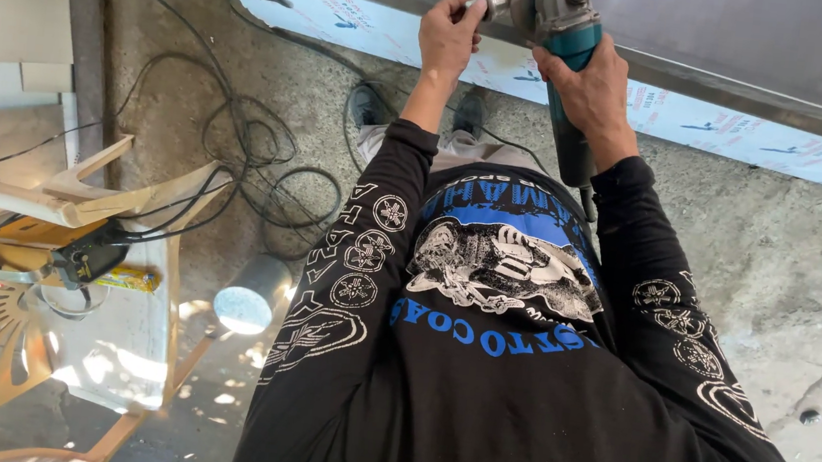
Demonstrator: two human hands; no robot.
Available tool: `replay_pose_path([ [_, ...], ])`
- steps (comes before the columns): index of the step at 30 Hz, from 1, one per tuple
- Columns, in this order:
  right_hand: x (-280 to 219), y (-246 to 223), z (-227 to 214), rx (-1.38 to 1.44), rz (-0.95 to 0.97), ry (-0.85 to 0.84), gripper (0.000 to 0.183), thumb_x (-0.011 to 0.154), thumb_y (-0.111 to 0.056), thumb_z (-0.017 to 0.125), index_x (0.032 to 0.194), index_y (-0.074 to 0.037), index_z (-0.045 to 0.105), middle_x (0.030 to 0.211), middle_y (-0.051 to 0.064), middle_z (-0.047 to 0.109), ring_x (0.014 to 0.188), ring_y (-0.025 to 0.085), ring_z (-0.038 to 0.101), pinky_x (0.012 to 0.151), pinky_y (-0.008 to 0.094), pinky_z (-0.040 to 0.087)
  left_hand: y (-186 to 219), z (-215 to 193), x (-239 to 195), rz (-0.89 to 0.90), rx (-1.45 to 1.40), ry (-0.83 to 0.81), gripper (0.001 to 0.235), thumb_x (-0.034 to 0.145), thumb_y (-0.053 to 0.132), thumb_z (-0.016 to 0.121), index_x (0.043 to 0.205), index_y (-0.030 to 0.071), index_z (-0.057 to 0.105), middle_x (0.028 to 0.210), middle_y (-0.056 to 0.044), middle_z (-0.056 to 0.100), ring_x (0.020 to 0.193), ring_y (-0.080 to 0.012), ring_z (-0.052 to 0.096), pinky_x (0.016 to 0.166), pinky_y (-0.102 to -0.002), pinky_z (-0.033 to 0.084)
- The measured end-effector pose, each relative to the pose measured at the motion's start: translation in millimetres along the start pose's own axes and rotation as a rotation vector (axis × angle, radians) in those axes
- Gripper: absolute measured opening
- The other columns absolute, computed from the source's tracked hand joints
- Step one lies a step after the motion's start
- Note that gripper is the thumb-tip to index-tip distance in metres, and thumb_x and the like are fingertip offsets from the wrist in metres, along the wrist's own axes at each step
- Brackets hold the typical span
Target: Grinding the ends of small metal cylinders using an angle grinder on a fabrication table.
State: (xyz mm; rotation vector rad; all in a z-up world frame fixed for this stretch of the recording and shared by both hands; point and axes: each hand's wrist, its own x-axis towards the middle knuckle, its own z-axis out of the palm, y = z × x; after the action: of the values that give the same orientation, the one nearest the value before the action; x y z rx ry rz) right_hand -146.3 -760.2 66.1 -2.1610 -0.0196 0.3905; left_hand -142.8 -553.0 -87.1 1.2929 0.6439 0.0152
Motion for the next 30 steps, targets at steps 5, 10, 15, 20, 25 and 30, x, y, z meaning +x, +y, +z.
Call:
replay_pose_path([
  [5, 5.6, 12.2, 2.1, -0.054, -0.006, 0.002, 0.055, 0.092, -0.045, 0.085, 0.106, 0.003, 0.06, 0.086, 0.01, 0.076, 0.08, 0.02, 0.076, 0.075, 0.032, 0.06, -4.2, 5.1, 1.8, 0.053, 0.039, 0.016, 0.034, 0.09, 0.027, 0.077, 0.103, -0.004, 0.071, 0.076, -0.004, 0.071, 0.056, -0.01, 0.067, 0.048, -0.027, 0.057],
  [10, 7.3, 6.7, 2.0, -0.048, -0.002, -0.017, 0.055, 0.093, -0.046, 0.084, 0.107, 0.002, 0.061, 0.086, 0.011, 0.076, 0.08, 0.021, 0.077, 0.075, 0.033, 0.06, 0.3, 8.3, 2.6, 0.041, 0.119, 0.044, 0.035, 0.089, 0.028, 0.077, 0.102, -0.004, 0.071, 0.076, -0.005, 0.072, 0.056, -0.0104, 0.069, 0.047, -0.028, 0.059],
  [15, 6.1, 10.7, 5.0, -0.073, -0.044, -0.012, 0.056, 0.094, -0.046, 0.085, 0.107, 0.003, 0.06, 0.086, 0.011, 0.076, 0.08, 0.022, 0.077, 0.075, 0.034, 0.06, -3.8, 9.8, 3.0, 0.107, 0.147, 0.069, 0.033, 0.088, 0.027, 0.077, 0.1, -0.004, 0.072, 0.075, -0.005, 0.072, 0.056, -0.0106, 0.069, 0.047, -0.028, 0.059],
  [20, 7.7, 14.9, 3.8, -0.05, -0.067, -0.015, 0.054, 0.096, -0.045, 0.085, 0.108, 0.002, 0.061, 0.087, 0.009, 0.077, 0.082, 0.02, 0.077, 0.076, 0.033, 0.06, -12.2, 10.0, 7.2, 0.149, 0.119, 0.058, 0.033, 0.089, 0.028, 0.076, 0.101, -0.002, 0.072, 0.074, -0.004, 0.073, 0.057, -0.01, 0.069, 0.047, -0.028, 0.06],
  [25, 8.7, 10.7, 4.0, -0.002, -0.073, -0.015, 0.05, 0.097, -0.043, 0.084, 0.108, 0.001, 0.062, 0.087, 0.009, 0.077, 0.081, 0.019, 0.077, 0.076, 0.032, 0.06, -9.3, 11.3, 6.8, 0.161, 0.126, 0.067, 0.032, 0.088, 0.029, 0.076, 0.102, 0.0, 0.072, 0.073, -0.002, 0.072, 0.057, -0.0091, 0.07, 0.046, -0.027, 0.06],
  [30, 8.2, 7.4, 4.7, -0.043, -0.06, -0.004, 0.05, 0.096, -0.042, 0.085, 0.107, 0.001, 0.062, 0.085, 0.009, 0.076, 0.08, 0.019, 0.076, 0.075, 0.032, 0.06, -6.2, 11.8, 6.1, 0.233, 0.18, 0.075, 0.032, 0.089, 0.029, 0.076, 0.1, 0.0, 0.072, 0.067, -0.002, 0.071, 0.053, -0.009, 0.067, 0.046, -0.028, 0.056],
])
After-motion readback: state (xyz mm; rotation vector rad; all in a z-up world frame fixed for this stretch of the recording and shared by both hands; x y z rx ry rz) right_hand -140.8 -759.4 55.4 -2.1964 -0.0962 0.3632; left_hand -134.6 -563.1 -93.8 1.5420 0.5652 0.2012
